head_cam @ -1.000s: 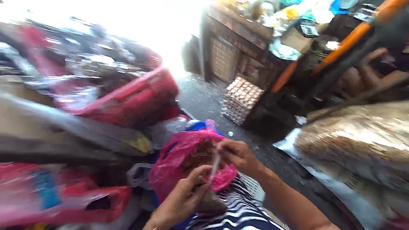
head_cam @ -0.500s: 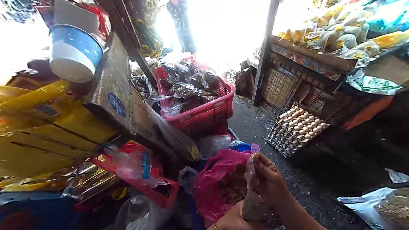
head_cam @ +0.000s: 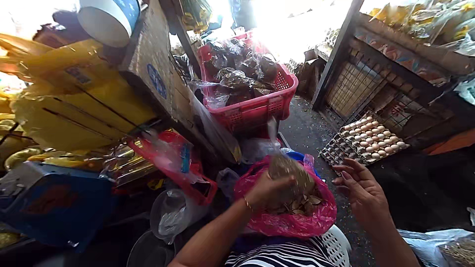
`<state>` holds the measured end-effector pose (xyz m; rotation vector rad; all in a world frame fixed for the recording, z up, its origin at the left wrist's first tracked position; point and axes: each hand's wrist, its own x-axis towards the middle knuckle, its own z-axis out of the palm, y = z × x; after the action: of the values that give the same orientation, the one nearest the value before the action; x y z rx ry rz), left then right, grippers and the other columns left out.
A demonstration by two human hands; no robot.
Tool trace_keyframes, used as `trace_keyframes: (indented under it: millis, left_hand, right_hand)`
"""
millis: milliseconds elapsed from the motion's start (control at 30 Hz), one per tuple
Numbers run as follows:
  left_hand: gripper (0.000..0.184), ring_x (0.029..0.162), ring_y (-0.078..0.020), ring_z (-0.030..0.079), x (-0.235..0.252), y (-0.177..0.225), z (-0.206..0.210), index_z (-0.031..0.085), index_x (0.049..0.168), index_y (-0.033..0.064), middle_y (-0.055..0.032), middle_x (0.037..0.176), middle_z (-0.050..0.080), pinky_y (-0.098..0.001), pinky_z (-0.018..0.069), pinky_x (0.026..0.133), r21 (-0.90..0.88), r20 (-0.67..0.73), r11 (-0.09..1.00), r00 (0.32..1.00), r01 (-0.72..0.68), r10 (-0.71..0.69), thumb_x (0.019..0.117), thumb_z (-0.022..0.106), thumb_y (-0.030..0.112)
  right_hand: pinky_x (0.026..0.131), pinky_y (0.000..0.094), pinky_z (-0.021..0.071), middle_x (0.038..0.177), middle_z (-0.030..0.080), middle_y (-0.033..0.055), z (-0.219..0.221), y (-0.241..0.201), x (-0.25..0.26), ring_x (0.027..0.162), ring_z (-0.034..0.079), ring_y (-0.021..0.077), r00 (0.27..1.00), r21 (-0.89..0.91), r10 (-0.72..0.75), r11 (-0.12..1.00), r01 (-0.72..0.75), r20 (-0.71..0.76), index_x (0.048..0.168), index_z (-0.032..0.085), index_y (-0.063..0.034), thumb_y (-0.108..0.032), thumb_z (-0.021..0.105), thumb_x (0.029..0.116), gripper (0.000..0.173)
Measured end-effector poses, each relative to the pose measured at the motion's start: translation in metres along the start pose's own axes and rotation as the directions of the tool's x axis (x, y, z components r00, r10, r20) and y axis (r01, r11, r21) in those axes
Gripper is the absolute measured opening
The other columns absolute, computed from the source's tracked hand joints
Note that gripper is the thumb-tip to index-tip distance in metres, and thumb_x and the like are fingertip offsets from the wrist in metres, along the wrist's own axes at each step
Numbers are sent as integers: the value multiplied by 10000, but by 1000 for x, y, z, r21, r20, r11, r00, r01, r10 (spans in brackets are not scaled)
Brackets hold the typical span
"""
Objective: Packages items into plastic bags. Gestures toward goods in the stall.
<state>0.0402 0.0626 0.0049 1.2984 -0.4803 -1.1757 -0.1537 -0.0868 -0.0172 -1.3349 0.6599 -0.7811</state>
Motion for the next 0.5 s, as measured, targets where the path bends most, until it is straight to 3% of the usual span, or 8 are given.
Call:
trace_keyframes:
  millis: [67,100,167,200,267,333,400,500]
  left_hand:
    - [364,849,-129,712,21,47,-9,499,1318,-13,-62,968,710,-327,615,790,-17,-134,991,982,-134,131,1025,609,174]
    - [420,892,-123,701,38,65,-19,459,1372,38,-47,1028,701,-339,609,799,-55,-174,965,954,-256,243,1050,557,290]
    - [708,1249,-180,588,82,97,-42,263,1580,161,-73,1409,565,-447,526,1036,-121,-280,883,869,-453,407,1037,415,589]
    - [769,1402,-232,473,101,111,-52,182,1630,203,-101,1570,426,-489,439,1134,-169,-378,859,837,-482,395,1031,348,656]
    - [743,1461,-288,400,115,118,-59,175,1635,186,-137,1643,301,-494,401,1150,-210,-547,849,778,-485,309,1056,333,625]
    - [590,1314,-228,540,104,90,-54,211,1613,171,-114,1545,439,-422,478,1058,-56,-506,906,794,-421,337,1110,324,458]
    - [458,1127,-115,635,79,40,-49,321,1550,181,-29,1384,584,-338,525,974,119,-289,943,898,-311,332,1113,365,312]
    - [319,947,-140,690,47,-32,-45,551,1332,-45,-112,1114,693,-335,575,894,248,-19,961,991,-126,134,1067,494,122]
  right_hand:
    - [636,189,582,1059,709,-39,-13,9,-9,758,687,39,991,17,123,992,-122,-46,1387,466,-50,-59,426,1022,368]
    - [619,186,580,1038,715,-27,-16,14,-14,736,688,41,982,31,180,983,-178,-65,1374,477,-46,-45,418,1025,353]
    - [599,196,578,1023,715,10,-16,24,-24,711,688,59,959,41,272,962,-269,-79,1377,476,-27,-34,416,1040,342]
    - [596,201,577,1019,717,16,-13,28,-31,712,690,62,953,27,293,956,-292,-72,1377,479,-21,-42,422,1039,343]
    - [622,217,581,1029,712,21,-8,36,-41,740,691,67,955,-47,295,954,-296,-22,1380,492,-2,-80,446,1030,361]
    - [646,231,591,1039,718,34,-7,44,-49,763,697,72,963,-144,269,955,-261,36,1354,534,16,-103,476,1021,358]
    - [673,232,590,1037,723,43,-8,53,-56,772,694,63,961,-240,268,940,-243,75,1309,585,23,-114,489,1015,338]
    - [715,230,588,1041,732,62,-14,63,-61,785,692,50,961,-370,251,909,-193,115,1262,638,21,-123,495,1027,310]
